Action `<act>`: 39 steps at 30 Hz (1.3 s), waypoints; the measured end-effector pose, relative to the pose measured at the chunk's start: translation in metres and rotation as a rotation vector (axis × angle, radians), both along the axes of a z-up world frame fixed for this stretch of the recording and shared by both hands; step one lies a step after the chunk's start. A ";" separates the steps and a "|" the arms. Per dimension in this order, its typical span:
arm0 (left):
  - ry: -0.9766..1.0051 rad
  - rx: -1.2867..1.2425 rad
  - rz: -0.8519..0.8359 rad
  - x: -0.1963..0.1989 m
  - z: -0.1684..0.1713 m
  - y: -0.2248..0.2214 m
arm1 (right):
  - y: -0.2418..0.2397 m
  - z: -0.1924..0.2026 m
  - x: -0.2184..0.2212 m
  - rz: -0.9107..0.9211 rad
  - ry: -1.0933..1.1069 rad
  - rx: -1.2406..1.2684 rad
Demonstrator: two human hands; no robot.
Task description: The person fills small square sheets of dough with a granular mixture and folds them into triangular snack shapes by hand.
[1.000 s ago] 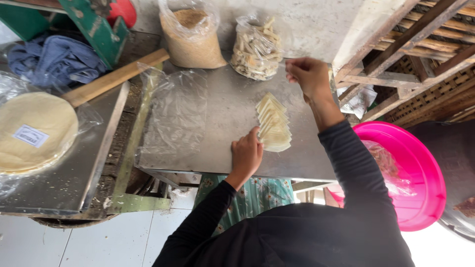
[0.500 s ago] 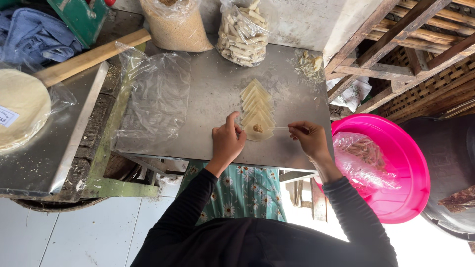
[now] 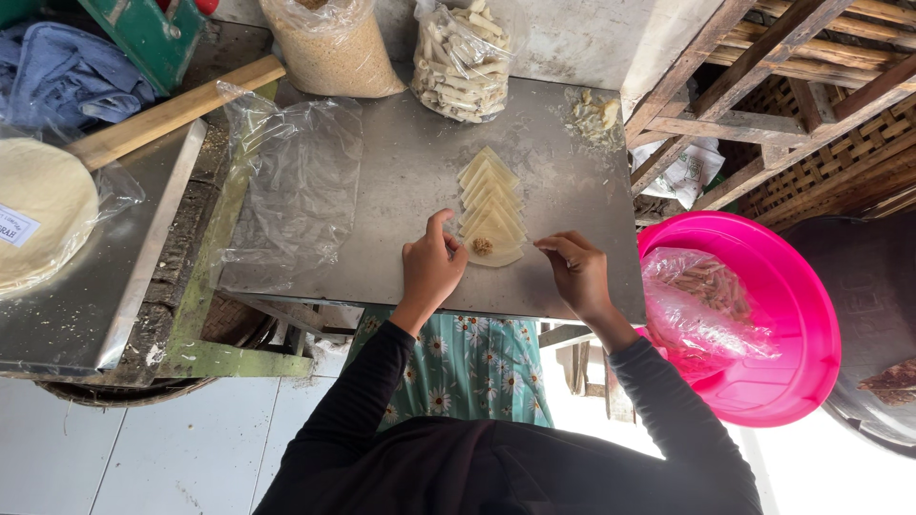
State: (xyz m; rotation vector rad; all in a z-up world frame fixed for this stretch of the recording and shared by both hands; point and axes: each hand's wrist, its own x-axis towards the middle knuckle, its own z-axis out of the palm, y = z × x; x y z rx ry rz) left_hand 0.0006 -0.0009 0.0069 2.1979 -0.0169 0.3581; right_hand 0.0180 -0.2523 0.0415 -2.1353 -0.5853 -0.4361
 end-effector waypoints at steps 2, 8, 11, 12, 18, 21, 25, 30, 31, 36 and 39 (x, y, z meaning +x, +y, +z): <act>0.015 0.007 -0.003 0.000 0.003 0.000 | -0.002 0.002 -0.003 0.019 -0.062 -0.057; -0.010 0.012 -0.009 -0.001 0.007 -0.005 | -0.018 0.000 -0.010 0.042 -0.209 -0.203; -0.054 -0.039 -0.040 -0.001 0.007 -0.009 | -0.026 -0.001 -0.014 0.036 -0.213 -0.236; -0.075 -0.043 -0.043 0.000 0.006 -0.011 | -0.029 -0.001 -0.015 0.030 -0.206 -0.243; -0.133 -0.040 -0.054 0.001 0.004 -0.020 | -0.039 0.000 -0.022 -0.030 -0.235 -0.228; -0.166 -0.029 -0.096 0.001 0.005 -0.021 | -0.043 0.000 -0.025 -0.081 -0.212 -0.202; -0.204 -0.036 -0.158 -0.001 0.009 -0.020 | -0.044 0.009 -0.021 -0.156 -0.189 -0.100; -0.237 -0.010 -0.159 -0.003 0.016 -0.015 | -0.004 0.028 0.031 -0.129 -0.078 0.374; -0.229 -0.023 -0.163 -0.004 0.017 -0.013 | 0.009 0.033 0.049 -0.094 -0.065 0.436; -0.235 -0.016 -0.160 -0.004 0.018 -0.011 | 0.121 0.052 0.165 0.003 -0.016 0.586; -0.268 0.017 -0.141 -0.006 0.016 -0.012 | 0.199 0.070 0.231 -0.006 -0.002 0.600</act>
